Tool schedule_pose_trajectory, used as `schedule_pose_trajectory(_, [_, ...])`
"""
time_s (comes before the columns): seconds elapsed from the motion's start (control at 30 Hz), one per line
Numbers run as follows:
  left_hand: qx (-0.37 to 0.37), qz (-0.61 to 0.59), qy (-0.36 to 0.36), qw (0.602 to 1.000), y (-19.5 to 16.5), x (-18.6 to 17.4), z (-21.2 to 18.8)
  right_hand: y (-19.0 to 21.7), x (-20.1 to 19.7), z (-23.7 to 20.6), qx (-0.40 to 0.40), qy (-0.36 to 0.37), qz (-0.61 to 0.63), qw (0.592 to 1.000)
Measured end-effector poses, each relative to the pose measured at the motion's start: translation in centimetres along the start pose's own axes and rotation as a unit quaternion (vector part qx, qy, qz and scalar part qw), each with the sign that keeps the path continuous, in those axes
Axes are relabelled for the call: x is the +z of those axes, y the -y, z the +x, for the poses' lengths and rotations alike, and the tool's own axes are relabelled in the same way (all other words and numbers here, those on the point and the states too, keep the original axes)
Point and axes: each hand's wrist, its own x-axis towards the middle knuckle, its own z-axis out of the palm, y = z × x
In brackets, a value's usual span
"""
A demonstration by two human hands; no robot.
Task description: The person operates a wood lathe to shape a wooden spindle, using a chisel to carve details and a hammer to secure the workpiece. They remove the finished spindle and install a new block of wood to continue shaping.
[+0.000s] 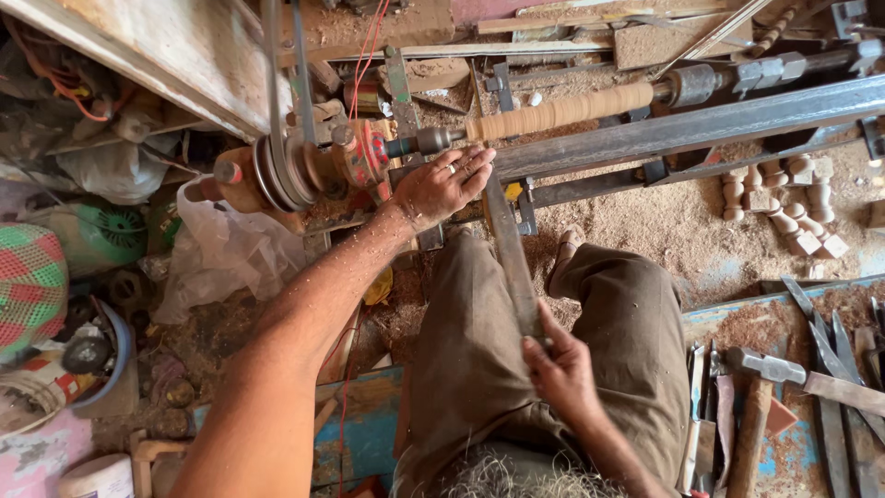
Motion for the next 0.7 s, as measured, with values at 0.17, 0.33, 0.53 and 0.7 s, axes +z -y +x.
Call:
schedule_pose_trajectory(0.17, [0.0, -0.006, 0.002, 1.0, 0.0, 0.2, -0.2, 1.6, -3.2, 0.9, 0.003, 0.039, -0.021, 0.999])
schedule_pose_trajectory(0.33, [0.002, 0.007, 0.008, 1.0, 0.0, 0.4, -0.1, 2.0, -4.5, 1.2, 0.008, 0.059, -0.018, 0.998])
schedule_pose_trajectory(0.53, [0.005, 0.015, 0.008, 1.0, 0.0, 0.8, -0.3, 1.7, -2.8, 0.7, 0.007, 0.035, -0.002, 0.999])
schedule_pose_trajectory(0.7, [0.042, 0.03, -0.028, 0.998, -0.1, 0.7, -0.2, -0.4, 1.2, -1.3, -0.054, 0.015, 0.028, 0.998])
